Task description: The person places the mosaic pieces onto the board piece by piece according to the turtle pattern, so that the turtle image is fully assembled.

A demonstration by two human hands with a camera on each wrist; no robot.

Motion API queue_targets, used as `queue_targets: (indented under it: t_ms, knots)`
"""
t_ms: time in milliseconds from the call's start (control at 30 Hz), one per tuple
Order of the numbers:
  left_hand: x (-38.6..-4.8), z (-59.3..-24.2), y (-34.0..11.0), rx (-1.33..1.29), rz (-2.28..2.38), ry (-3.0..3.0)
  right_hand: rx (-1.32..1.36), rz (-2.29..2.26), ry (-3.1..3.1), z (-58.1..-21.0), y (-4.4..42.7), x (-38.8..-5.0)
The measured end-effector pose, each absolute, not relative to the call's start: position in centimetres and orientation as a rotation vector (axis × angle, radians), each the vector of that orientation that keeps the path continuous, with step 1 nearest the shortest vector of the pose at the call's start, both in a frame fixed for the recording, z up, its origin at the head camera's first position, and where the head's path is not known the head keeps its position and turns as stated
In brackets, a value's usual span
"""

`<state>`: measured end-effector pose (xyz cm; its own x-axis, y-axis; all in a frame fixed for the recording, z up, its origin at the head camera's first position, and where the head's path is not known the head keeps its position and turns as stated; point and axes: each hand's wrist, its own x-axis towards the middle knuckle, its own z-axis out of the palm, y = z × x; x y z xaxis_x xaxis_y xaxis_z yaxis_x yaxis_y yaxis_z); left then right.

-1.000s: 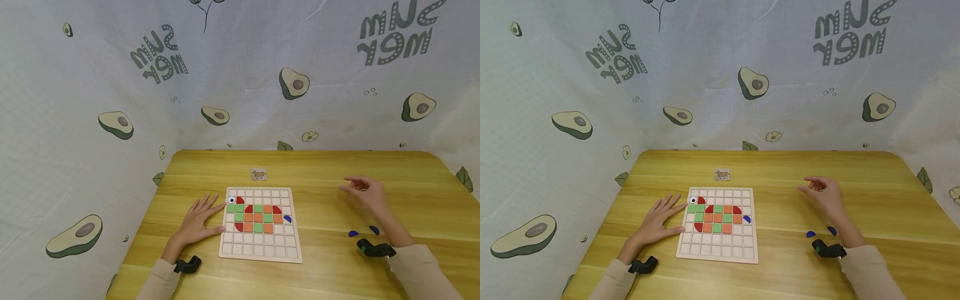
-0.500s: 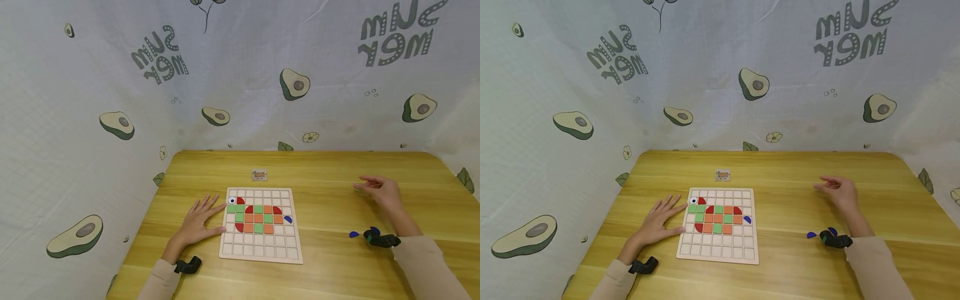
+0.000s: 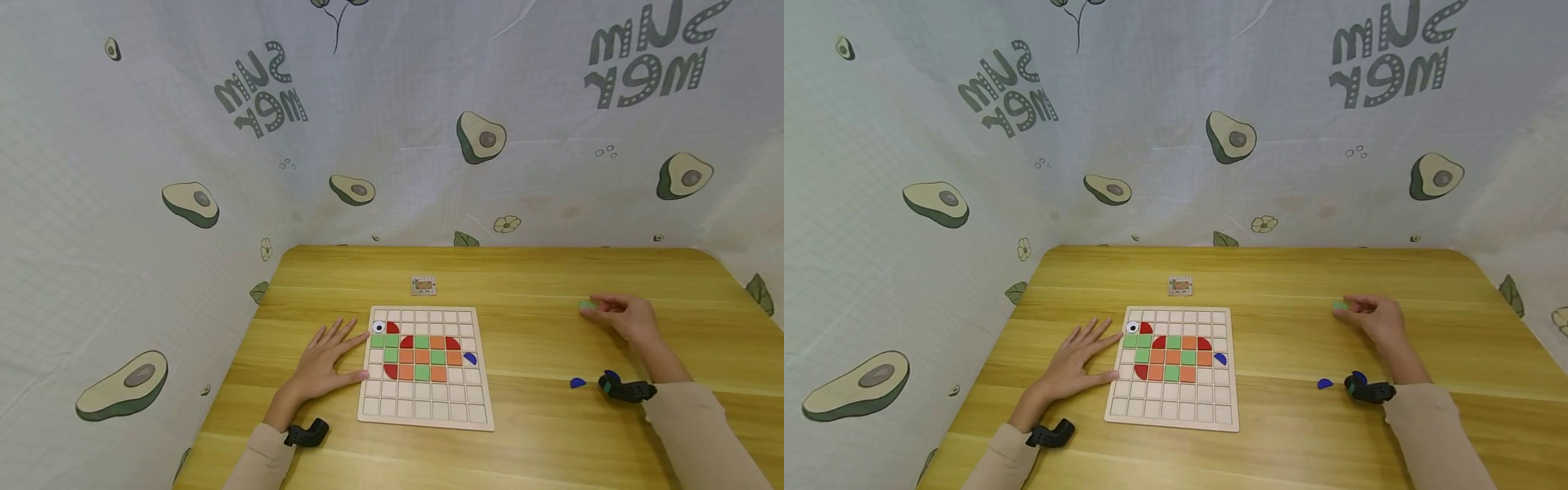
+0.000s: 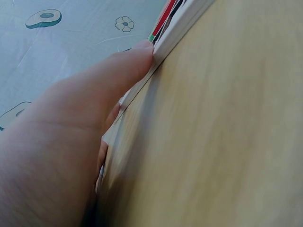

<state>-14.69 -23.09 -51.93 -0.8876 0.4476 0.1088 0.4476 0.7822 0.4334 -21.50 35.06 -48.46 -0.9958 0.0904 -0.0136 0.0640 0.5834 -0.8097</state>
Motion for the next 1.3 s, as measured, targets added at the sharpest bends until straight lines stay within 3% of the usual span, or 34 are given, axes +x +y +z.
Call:
queue_targets:
  t_ms: [1300]
  knots:
    - [-14.6,-51.8,-23.1,0.748,0.723,2.962,0.096,1.132,-2.863,-48.8,36.1,-22.3]
